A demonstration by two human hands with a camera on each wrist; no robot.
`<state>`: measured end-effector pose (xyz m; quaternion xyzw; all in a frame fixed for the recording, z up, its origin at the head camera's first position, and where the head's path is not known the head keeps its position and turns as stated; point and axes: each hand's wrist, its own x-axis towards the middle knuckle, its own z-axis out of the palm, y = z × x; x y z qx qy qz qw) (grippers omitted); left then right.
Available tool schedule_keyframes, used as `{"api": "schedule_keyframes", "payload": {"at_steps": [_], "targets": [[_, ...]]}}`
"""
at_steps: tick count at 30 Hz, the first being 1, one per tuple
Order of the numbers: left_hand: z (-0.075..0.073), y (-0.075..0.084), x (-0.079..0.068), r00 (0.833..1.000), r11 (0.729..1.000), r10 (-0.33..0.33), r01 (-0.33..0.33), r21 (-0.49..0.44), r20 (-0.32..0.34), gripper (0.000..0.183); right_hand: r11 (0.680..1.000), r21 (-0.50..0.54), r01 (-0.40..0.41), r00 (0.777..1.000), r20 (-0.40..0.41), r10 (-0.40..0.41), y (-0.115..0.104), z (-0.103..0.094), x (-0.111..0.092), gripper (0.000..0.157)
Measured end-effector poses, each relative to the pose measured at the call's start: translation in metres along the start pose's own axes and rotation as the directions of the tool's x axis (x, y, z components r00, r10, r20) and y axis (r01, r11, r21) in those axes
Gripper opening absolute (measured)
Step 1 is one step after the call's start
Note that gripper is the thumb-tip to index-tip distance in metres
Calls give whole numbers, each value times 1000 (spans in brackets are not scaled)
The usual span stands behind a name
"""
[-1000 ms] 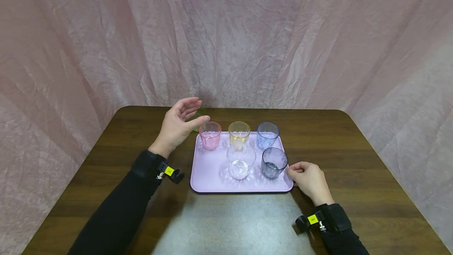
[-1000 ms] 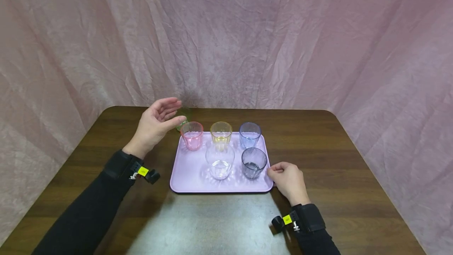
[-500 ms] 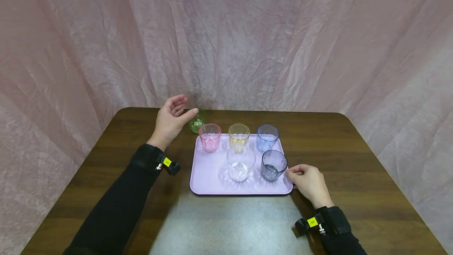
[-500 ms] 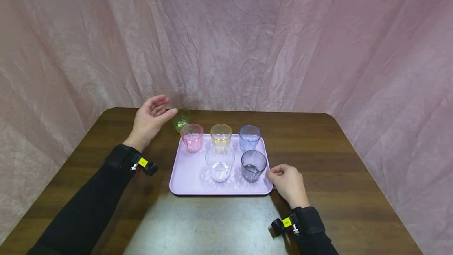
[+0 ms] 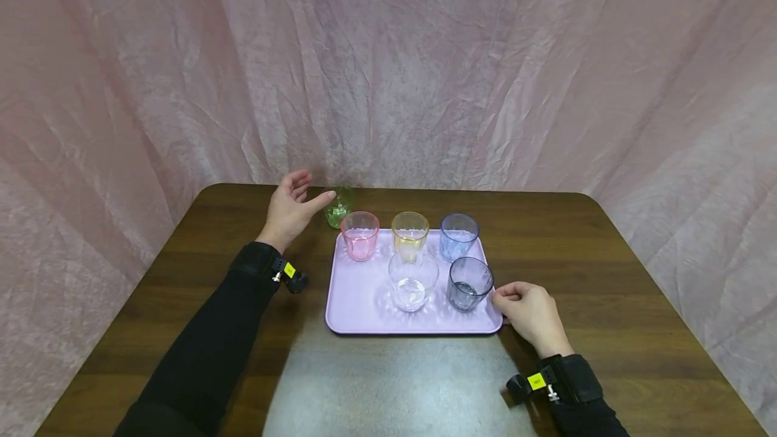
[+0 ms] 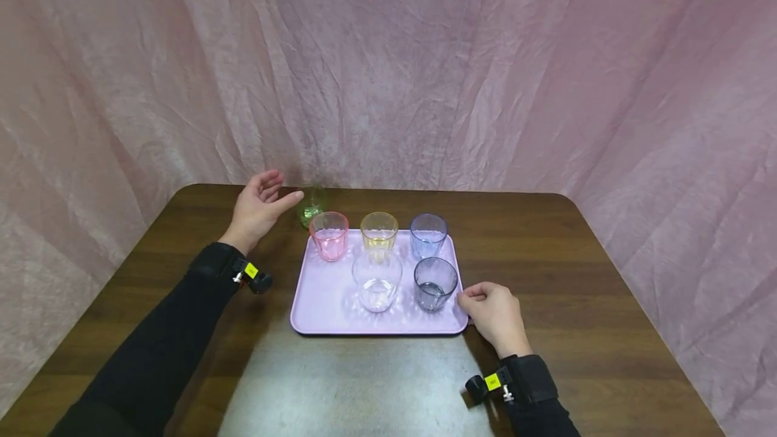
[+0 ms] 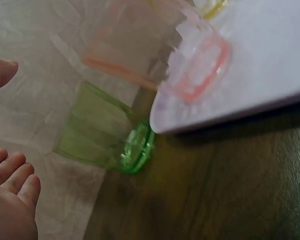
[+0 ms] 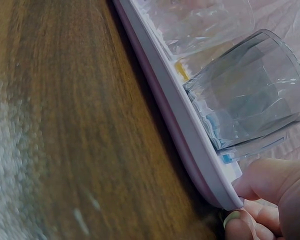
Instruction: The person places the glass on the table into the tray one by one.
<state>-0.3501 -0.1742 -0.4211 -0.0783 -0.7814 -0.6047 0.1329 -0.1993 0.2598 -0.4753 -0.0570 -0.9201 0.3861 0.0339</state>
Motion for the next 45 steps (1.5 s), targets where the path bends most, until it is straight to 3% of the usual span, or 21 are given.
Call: {"api": "schedule_keyframes", "payload": {"at_steps": [12,26,45], "targets": [[4,-19,1,995,992,-89,85,88,44,92,1000,-1,11,1000,0,-11,1,0,0,17],[23,-33,0,980,978,-165,149,144,110,95,1000,-4,18,1000,-1,-18,2,1,0,16],[29,-37,3,976,977,-183,168,133,118,89,1000,9,6,1000,-6,-6,3,2,2,15]]}}
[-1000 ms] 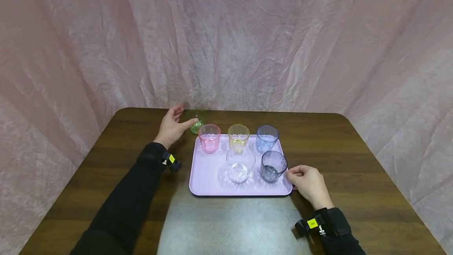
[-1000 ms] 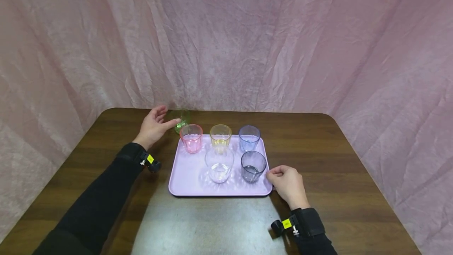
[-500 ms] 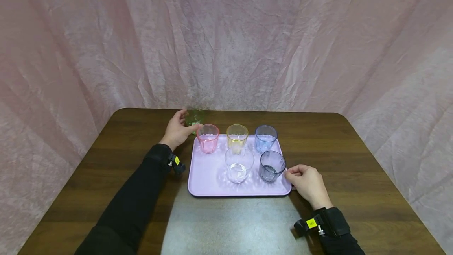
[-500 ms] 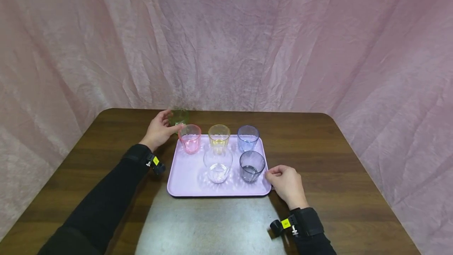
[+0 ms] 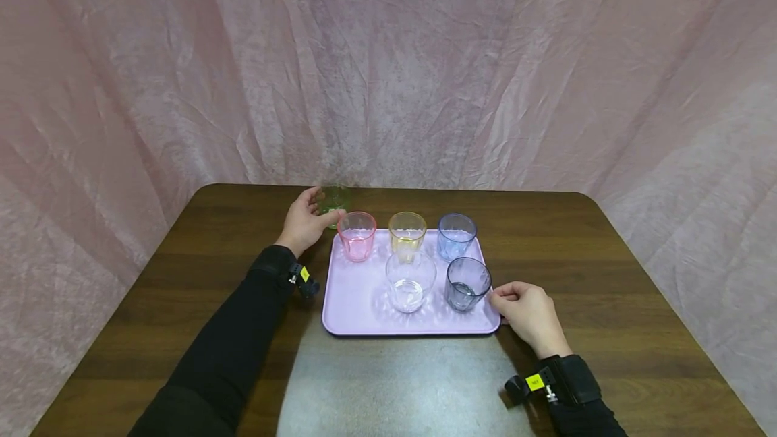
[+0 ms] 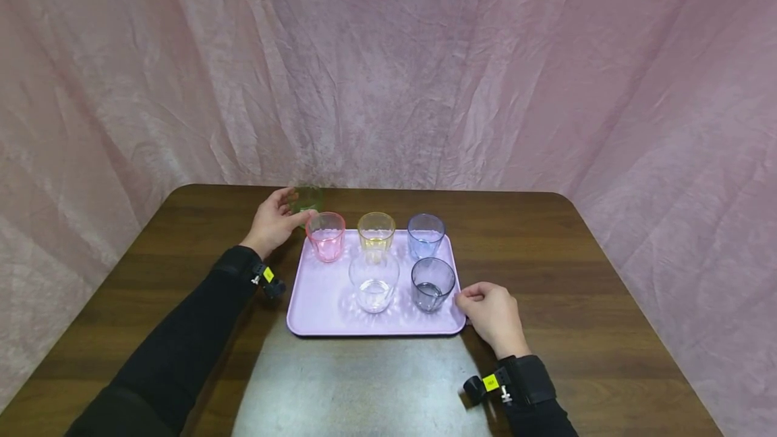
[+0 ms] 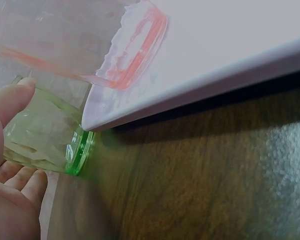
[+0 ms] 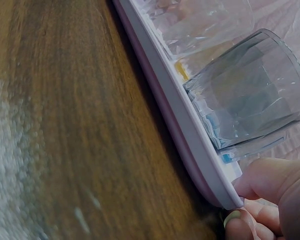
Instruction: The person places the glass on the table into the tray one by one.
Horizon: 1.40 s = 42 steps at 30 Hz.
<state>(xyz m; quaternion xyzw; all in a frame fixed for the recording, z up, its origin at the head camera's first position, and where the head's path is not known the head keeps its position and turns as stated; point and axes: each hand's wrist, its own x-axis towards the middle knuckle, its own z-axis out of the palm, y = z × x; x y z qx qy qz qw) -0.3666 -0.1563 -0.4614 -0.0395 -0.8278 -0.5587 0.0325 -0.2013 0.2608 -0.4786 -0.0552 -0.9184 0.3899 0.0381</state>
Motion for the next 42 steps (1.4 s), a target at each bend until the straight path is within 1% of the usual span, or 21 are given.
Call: {"api": "schedule_keyframes", "payload": {"at_steps": [7,12,18,23,30,34,42], "targets": [[-3,3,-3,1000,1000,0,0,-10,1,87,1000,0,-3,1000,4,3,-1,-1,0,16],[-7,4,-3,1000,1000,-1,1,-21,4,88,1000,6,-11,1000,13,10,-2,-1,-1,17],[-13,7,-2,1000,1000,10,-11,-22,-2,90,1000,6,-11,1000,4,11,-2,-2,-1,16],[-19,10,-3,1000,1000,1,-1,-26,-6,90,1000,6,-17,1000,8,17,-3,-1,-1,17],[-27,20,-6,999,999,20,-21,-35,-25,87,1000,2,-3,1000,12,3,-3,-2,-1,17],[-30,25,-8,999,999,26,-27,-27,-31,89,1000,-2,3,1000,12,-3,-2,-2,-1,16],[-38,36,-17,998,998,57,-58,-35,-36,89,1000,-9,1,1000,6,-1,-3,-2,-1,16]]}}
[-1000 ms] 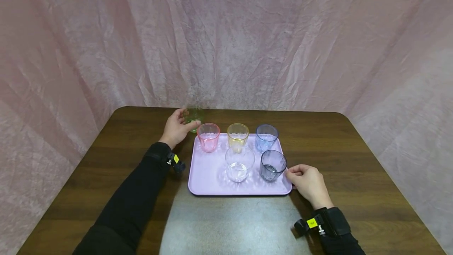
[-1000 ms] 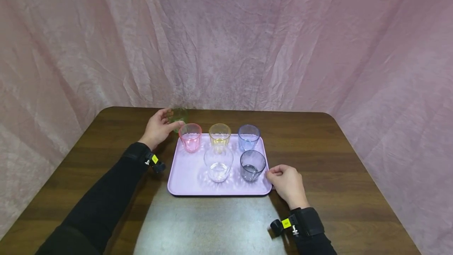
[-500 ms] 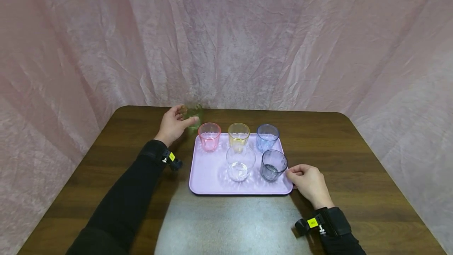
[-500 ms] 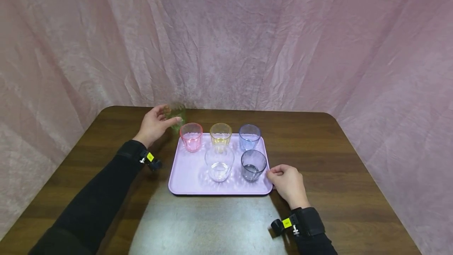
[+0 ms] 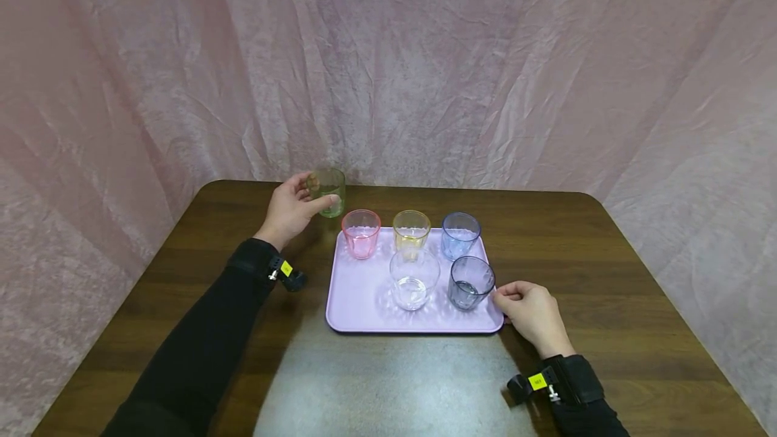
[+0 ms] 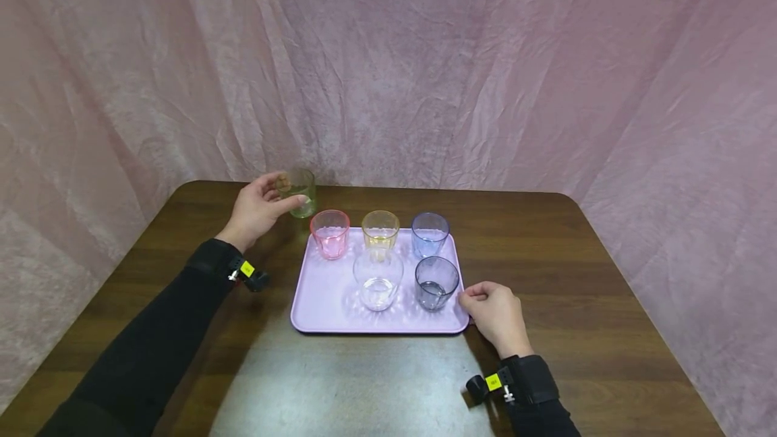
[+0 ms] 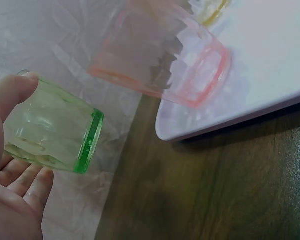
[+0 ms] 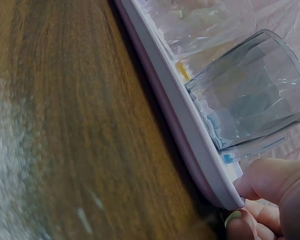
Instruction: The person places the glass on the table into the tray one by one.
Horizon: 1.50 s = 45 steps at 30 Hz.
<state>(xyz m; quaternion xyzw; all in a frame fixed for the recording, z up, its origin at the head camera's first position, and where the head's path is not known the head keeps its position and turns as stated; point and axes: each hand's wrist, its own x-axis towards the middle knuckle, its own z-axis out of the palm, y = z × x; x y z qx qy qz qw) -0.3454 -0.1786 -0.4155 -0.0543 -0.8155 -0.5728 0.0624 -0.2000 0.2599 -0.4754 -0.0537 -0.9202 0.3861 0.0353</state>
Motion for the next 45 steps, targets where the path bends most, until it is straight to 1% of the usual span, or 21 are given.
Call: {"api": "schedule_keyframes", "payload": {"at_steps": [3,11,15,25,31,34,41,45], "targets": [[-3,5,-3,1000,1000,9,-9,4,4,89,1000,-11,5,1000,-6,-6,0,-1,0,16],[-7,17,-9,997,997,75,-75,-17,11,86,1000,-18,17,1000,-5,-17,-1,-2,0,17],[-8,23,-13,996,996,83,-82,-39,20,83,1000,-12,18,1000,-6,-18,-1,-2,-1,16],[-9,37,-22,992,992,113,-109,-69,56,82,1000,-13,18,1000,-13,-18,-1,-2,-1,14],[-8,48,-31,985,988,145,-140,-58,96,80,1000,-9,23,1000,-3,-23,-1,-1,-2,15],[-7,57,-38,980,987,158,-153,-54,122,77,1000,-4,19,1000,0,-19,0,0,-2,16],[-4,94,-65,967,980,197,-188,-71,160,69,1000,-3,24,1000,-3,-24,0,0,-1,15],[-2,103,-74,961,978,206,-196,-73,187,69,1000,-6,28,1000,-7,-28,0,0,-1,15]]}}
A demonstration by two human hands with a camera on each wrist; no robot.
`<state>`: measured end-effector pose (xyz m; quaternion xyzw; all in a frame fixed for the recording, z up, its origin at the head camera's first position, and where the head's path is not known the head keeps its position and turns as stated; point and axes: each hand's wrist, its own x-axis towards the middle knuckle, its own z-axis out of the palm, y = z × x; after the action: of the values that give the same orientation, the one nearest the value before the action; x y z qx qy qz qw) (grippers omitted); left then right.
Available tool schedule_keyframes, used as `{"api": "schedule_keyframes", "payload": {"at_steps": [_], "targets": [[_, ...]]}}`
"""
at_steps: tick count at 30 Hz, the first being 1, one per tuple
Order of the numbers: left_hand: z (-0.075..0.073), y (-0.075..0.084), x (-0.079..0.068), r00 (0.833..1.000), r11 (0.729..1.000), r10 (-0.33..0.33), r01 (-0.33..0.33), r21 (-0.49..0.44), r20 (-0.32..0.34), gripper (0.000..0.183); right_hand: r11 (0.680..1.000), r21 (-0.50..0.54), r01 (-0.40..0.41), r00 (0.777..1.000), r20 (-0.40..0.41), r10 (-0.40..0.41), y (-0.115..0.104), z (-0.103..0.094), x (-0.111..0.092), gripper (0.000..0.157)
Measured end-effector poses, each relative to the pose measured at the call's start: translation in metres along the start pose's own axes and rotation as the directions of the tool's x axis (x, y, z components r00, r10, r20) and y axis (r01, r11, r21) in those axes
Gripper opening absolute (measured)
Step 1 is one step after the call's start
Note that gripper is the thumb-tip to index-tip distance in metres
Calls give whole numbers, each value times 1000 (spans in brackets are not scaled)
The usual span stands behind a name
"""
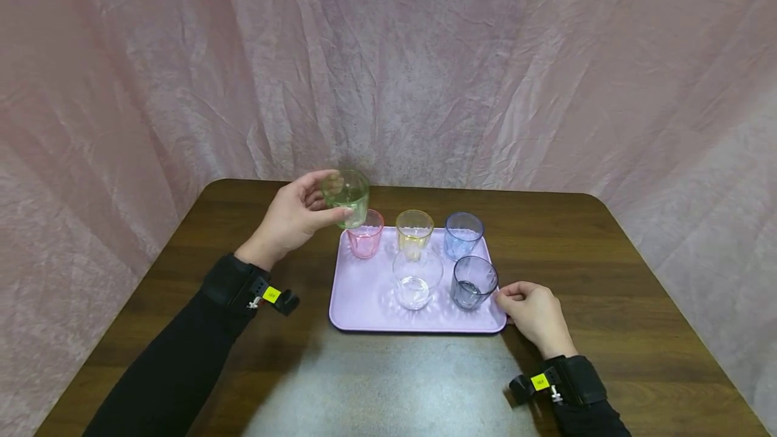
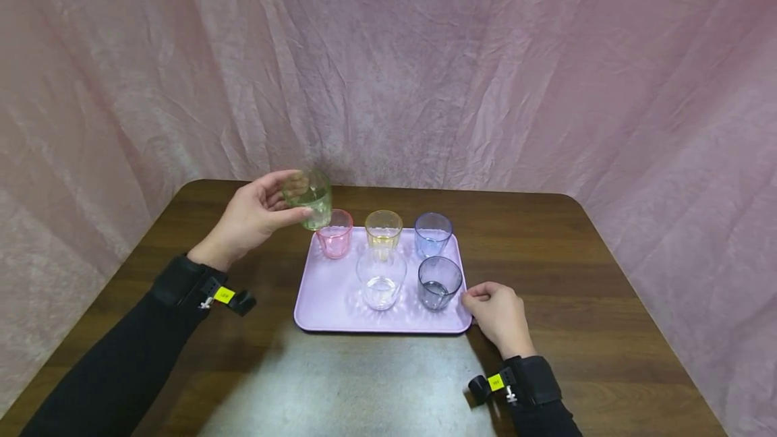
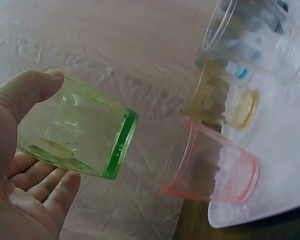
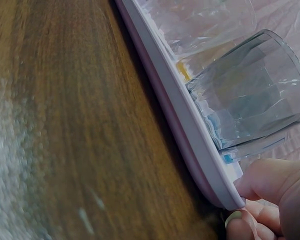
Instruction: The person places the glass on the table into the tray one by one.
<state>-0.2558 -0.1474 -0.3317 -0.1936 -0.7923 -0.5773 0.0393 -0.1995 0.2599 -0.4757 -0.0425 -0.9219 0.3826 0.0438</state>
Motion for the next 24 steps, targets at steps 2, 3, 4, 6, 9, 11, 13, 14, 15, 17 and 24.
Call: {"api": "schedule_keyframes", "payload": {"at_steps": [2,3,4,6,9,11,13,14,15,17,24], "targets": [[2,2,-3,1000,1000,1,-1,-10,12,70,1000,0,2,1000,-3,-2,0,0,0,15],[4,2,-4,1000,1000,0,0,-14,16,70,1000,0,3,1000,-5,-3,0,0,1,15],[5,4,-5,1000,1000,-3,4,-13,17,69,1000,0,4,1000,-5,-4,0,0,1,15],[8,4,-8,1000,1000,-1,1,-20,26,69,1000,-3,5,1000,-8,-5,1,0,1,15],[12,3,-11,999,1000,3,-2,-24,42,68,1000,-2,3,1000,-7,-3,1,0,1,15],[15,3,-13,999,1000,5,-3,-24,51,68,1000,2,-1,1000,-5,1,1,0,1,15],[17,3,-15,998,1000,3,-2,-25,57,68,1000,6,-2,1000,-3,2,0,0,1,15],[18,3,-17,998,1000,3,-1,-28,60,68,1000,6,-2,1000,-3,2,0,0,1,15],[19,3,-18,998,1000,2,0,-26,64,68,1000,4,-1,1000,-3,1,0,0,1,15],[20,-2,-19,998,1000,0,2,-29,70,69,1000,1,0,1000,-4,0,0,0,1,16],[26,-42,-19,996,995,10,-1,-100,90,72,1000,4,-5,1000,11,5,-1,0,0,17]]}}
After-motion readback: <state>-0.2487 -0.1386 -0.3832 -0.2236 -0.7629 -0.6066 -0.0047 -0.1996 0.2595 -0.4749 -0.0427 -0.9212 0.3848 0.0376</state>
